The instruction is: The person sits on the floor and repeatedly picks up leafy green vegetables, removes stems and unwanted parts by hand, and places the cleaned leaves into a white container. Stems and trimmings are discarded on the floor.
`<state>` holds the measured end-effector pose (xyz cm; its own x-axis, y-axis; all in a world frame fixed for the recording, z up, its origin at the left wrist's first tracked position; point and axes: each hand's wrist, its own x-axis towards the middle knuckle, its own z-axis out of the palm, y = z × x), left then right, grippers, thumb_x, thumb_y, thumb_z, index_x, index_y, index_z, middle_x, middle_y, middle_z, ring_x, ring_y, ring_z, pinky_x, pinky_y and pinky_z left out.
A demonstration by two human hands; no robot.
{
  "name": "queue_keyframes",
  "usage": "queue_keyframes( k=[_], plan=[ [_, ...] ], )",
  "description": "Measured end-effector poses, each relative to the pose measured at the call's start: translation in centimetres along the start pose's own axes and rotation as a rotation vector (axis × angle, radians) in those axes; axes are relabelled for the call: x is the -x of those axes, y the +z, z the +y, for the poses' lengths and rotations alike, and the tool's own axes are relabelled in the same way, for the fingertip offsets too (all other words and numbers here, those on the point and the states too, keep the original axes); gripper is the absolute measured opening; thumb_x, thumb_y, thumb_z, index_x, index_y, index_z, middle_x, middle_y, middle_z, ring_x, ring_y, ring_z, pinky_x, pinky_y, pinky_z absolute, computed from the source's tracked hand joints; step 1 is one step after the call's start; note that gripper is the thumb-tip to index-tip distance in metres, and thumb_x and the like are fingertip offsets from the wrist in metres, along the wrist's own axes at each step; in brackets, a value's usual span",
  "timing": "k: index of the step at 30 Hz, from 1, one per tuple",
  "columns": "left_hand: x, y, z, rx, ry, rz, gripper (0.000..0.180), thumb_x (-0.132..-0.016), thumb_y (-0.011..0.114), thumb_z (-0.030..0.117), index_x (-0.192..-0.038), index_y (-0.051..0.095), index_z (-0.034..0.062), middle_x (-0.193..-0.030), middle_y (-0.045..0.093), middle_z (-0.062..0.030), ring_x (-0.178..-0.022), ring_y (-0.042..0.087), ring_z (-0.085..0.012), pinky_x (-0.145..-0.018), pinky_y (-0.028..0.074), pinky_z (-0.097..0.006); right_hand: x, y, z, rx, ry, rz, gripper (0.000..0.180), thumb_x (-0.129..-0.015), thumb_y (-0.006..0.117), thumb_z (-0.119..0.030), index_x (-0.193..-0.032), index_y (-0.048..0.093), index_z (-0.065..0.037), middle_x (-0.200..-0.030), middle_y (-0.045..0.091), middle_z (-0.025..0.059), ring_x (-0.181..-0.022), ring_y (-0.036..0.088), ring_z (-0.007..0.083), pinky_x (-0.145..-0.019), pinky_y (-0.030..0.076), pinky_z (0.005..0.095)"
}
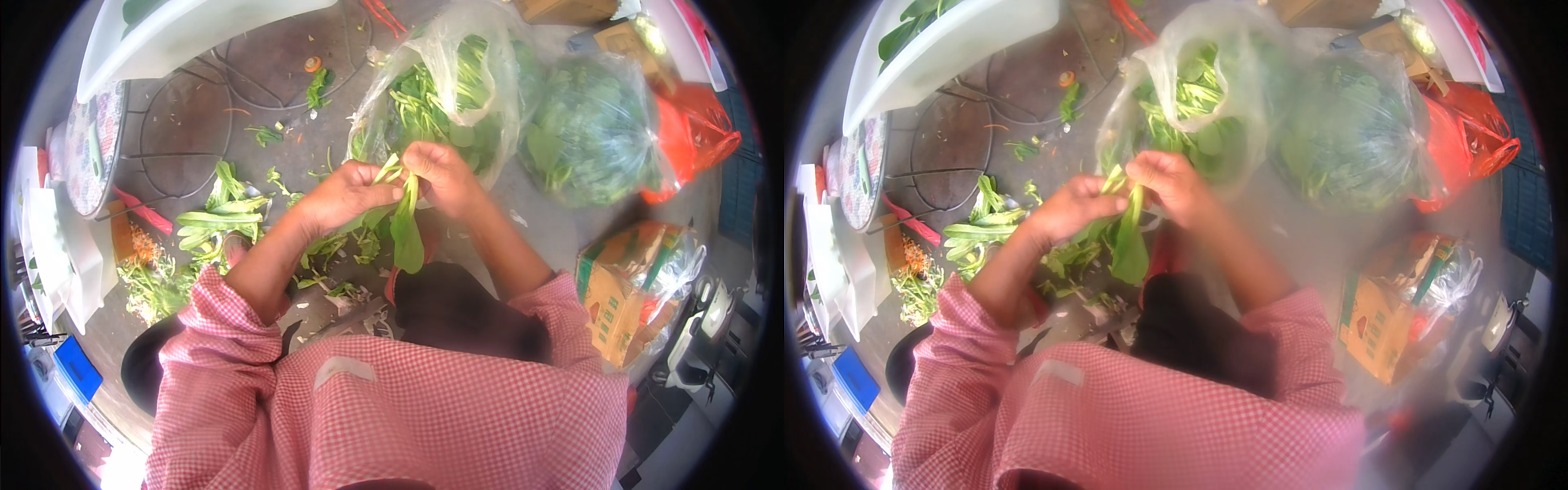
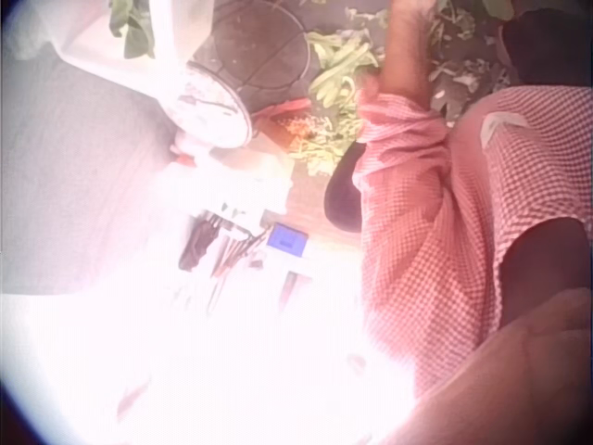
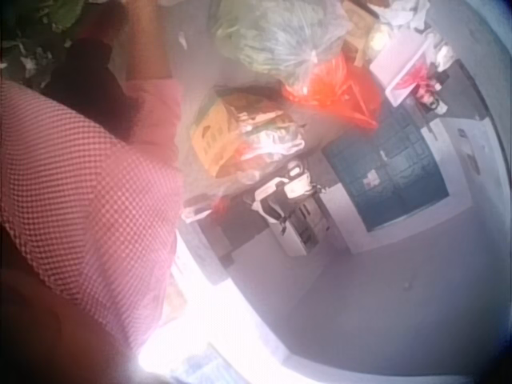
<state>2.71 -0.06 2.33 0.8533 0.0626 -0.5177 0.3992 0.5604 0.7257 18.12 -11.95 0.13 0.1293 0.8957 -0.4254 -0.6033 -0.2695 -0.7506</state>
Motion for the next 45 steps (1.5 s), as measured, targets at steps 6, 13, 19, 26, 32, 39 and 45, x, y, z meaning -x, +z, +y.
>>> queue_keyframes(
  k=[6,13,19,26,32,39,45],
  plan=[
    [0.7,-1.3,1.9,-0.582,0.140,-0.094,0.024,-0.083,0.061,0.013,-0.105,0.064,0.0033,-0.087,0.067,-0.0045,-0.079,0.060,-0.0113,-0.075,0.048,-0.028,0.7,0.5,1.6,-0.311,0.197,-0.161,0.022,-0.091,0.056,-0.026,-0.087,0.059,-0.005,-0.065,0.052,-0.0016,-0.048,0.041,0.0064,-0.044,0.032,0.0217],
    [1.7,-2.2,1.2,-0.719,0.118,-0.043,0.023,-0.085,0.058,0.014,-0.103,0.062,0.0013,-0.078,0.065,-0.0056,-0.072,0.057,-0.0126,-0.069,0.047,-0.028,0.6,1.3,0.7,0.764,-0.316,0.163,0.015,-0.086,0.064,-0.015,-0.082,0.058,-0.002,-0.064,0.052,-0.0028,-0.056,0.045,0.0029,-0.048,0.035,0.0190],
    [1.6,-0.6,0.1,-0.638,0.166,0.237,0.024,-0.087,0.056,0.022,-0.099,0.060,0.0013,-0.074,0.061,-0.0117,-0.069,0.058,-0.0214,-0.066,0.047,-0.034,-0.1,1.2,0.6,0.385,-0.137,0.391,0.022,-0.081,0.070,-0.017,-0.072,0.058,-0.002,-0.057,0.053,-0.0005,-0.052,0.044,0.0021,-0.045,0.034,0.0186],
    [-0.3,2.4,-2.8,-0.627,0.360,0.468,0.024,-0.082,0.063,0.020,-0.095,0.056,0.0019,-0.075,0.060,-0.0190,-0.070,0.060,-0.0336,-0.067,0.047,-0.038,-0.7,2.2,2.0,0.274,-0.141,0.561,0.027,-0.078,0.073,-0.020,-0.067,0.055,-0.002,-0.054,0.053,-0.0002,-0.048,0.048,0.0065,-0.043,0.038,0.0244],
    [-0.4,0.4,-2.2,-0.853,0.202,0.370,0.024,-0.075,0.065,0.016,-0.093,0.060,0.0013,-0.075,0.061,-0.0215,-0.072,0.061,-0.0363,-0.067,0.048,-0.040,-0.5,0.5,3.1,1.097,-0.486,0.463,0.026,-0.077,0.073,-0.020,-0.067,0.055,-0.002,-0.053,0.053,0.0019,-0.048,0.053,0.0124,-0.044,0.040,0.0295],
    [1.2,-2.0,1.8,-0.729,0.047,0.033,0.019,-0.078,0.062,0.012,-0.093,0.063,0.0008,-0.066,0.059,-0.0103,-0.061,0.054,-0.0145,-0.061,0.046,-0.032,0.2,0.7,1.8,0.414,0.047,0.102,0.017,-0.085,0.063,-0.018,-0.077,0.057,-0.004,-0.062,0.057,0.0028,-0.051,0.052,0.0091,-0.047,0.041,0.0233],
    [5.8,-2.8,5.7,-0.818,-0.044,0.040,0.020,-0.084,0.059,0.006,-0.103,0.062,0.0003,-0.072,0.059,0.0002,-0.061,0.050,-0.0050,-0.054,0.042,-0.023,0.1,-1.1,1.8,0.553,0.038,0.014,0.021,-0.085,0.062,-0.025,-0.082,0.061,-0.004,-0.068,0.061,0.0049,-0.058,0.056,0.0121,-0.054,0.045,0.0256]
  ],
)
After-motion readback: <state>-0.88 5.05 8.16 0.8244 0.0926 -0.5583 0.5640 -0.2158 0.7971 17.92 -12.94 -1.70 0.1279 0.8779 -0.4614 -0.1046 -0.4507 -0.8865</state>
